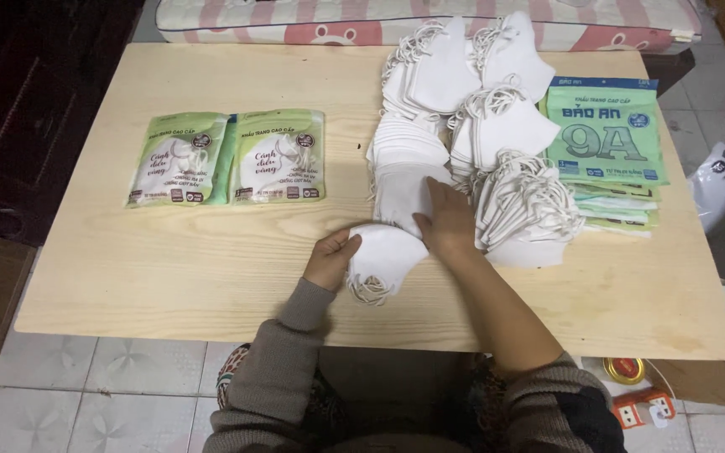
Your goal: Picking up individual face masks from a pile and stacking them neatly on a table.
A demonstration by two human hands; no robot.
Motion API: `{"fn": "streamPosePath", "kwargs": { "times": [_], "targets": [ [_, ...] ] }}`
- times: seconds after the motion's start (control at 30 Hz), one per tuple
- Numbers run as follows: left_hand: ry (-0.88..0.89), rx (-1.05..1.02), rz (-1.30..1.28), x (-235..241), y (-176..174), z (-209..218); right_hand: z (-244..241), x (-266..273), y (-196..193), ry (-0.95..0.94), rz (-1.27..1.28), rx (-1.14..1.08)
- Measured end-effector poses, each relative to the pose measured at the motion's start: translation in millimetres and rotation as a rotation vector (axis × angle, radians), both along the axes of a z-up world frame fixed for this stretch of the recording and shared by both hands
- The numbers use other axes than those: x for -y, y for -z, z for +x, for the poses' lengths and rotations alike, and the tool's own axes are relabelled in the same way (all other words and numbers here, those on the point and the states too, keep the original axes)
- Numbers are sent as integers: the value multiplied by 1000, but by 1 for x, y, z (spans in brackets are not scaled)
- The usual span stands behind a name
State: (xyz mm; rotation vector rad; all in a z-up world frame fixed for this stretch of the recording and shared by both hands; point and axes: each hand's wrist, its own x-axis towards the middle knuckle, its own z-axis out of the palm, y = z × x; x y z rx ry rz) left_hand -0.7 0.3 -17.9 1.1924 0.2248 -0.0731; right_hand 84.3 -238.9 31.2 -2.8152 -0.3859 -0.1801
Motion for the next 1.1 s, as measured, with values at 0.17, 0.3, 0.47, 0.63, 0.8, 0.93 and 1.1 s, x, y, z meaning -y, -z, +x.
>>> {"fn": "streamPosePath", "kwargs": {
  "times": [0.17,0.3,0.47,0.63,0.8,0.93,1.1],
  "targets": [
    [3,-21,10,0,3,3,7,-2,-8,81,96,-206],
    [2,-30,10,0,14,5,15,-1,3,139,147,-329],
    [-3,-30,8,2,15,5,21,2,9,127,270,-365],
    [12,-24,4,4,2,3,19,4,-1,52,372,-339],
    [17,-16,-21,6,-9,-1,16,10,2,-11,522,-117],
    [11,-46,27,5,-12,-2,2,15,-46,51,732,-74],
    [15,-69,47,2,11,5,-3,20,-57,-101,1076,-148]
  ]
}}
